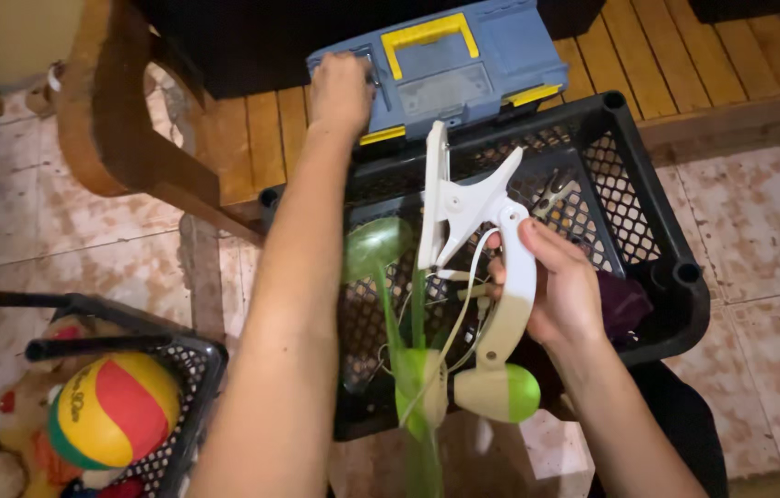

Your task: The person disassembles a small electric fan by removing the blade assembly and base, then wipes the base with a cloth. They reassemble the fan by reattaching the blade assembly and securing it with a screwdriver.

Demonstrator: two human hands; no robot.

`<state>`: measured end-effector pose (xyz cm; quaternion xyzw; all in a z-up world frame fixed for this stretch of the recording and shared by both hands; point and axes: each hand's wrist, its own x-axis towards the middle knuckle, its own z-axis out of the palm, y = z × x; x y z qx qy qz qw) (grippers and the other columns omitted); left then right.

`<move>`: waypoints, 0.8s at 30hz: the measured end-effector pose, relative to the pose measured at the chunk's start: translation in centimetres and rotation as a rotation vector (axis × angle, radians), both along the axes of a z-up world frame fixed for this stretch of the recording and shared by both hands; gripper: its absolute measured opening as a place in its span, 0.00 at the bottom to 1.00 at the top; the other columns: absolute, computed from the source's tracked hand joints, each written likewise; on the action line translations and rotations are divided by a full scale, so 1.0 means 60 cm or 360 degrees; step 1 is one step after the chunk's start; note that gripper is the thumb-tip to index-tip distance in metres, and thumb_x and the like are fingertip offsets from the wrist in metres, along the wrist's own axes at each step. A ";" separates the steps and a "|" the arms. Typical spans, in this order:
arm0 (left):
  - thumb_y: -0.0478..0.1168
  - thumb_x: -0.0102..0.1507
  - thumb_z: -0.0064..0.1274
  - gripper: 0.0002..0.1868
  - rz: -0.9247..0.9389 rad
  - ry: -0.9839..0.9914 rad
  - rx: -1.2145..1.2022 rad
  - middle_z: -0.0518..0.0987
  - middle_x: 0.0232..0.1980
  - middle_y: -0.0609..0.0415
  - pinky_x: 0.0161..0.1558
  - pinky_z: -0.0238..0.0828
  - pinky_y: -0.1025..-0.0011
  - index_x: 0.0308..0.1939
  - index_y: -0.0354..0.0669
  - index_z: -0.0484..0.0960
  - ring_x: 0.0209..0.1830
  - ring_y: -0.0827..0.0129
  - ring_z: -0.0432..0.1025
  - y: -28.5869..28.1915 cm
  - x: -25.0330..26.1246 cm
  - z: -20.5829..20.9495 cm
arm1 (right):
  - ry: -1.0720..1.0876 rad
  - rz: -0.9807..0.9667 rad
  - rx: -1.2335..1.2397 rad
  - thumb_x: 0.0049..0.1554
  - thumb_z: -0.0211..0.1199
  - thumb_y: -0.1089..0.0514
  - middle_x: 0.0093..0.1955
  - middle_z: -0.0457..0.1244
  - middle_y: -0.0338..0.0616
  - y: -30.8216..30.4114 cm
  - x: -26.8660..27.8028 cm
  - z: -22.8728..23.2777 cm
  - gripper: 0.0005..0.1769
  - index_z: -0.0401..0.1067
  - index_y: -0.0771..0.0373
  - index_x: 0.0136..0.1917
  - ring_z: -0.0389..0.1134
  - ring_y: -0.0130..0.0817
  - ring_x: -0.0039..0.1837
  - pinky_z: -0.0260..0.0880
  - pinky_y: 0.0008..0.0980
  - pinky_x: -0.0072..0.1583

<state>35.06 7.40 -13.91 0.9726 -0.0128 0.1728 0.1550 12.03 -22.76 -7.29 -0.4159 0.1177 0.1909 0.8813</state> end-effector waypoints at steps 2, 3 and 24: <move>0.38 0.51 0.67 0.13 -0.0013 0.0001 0.0007 0.81 0.47 0.43 0.54 0.70 0.53 0.40 0.45 0.89 0.52 0.46 0.72 -0.003 0.020 -0.007 | 0.0013 0.0013 0.0015 0.66 0.53 0.52 0.47 0.65 0.46 -0.001 0.002 0.001 0.17 0.70 0.67 0.61 0.65 0.35 0.40 0.66 0.36 0.40; 0.39 0.50 0.68 0.14 -0.0019 0.0006 0.0013 0.81 0.46 0.44 0.53 0.70 0.53 0.39 0.47 0.90 0.51 0.46 0.72 -0.002 0.025 -0.013 | 0.0023 0.0022 0.0012 0.66 0.53 0.52 0.47 0.65 0.46 -0.002 0.001 0.000 0.17 0.69 0.67 0.60 0.65 0.35 0.40 0.67 0.37 0.40; 0.37 0.60 0.66 0.06 -0.1247 -0.0051 -0.0422 0.85 0.37 0.55 0.47 0.72 0.61 0.41 0.44 0.90 0.39 0.60 0.76 -0.125 -0.396 0.379 | -0.0166 0.0002 0.0104 0.65 0.53 0.56 0.49 0.66 0.45 0.004 -0.069 0.030 0.17 0.68 0.68 0.63 0.66 0.33 0.41 0.69 0.33 0.43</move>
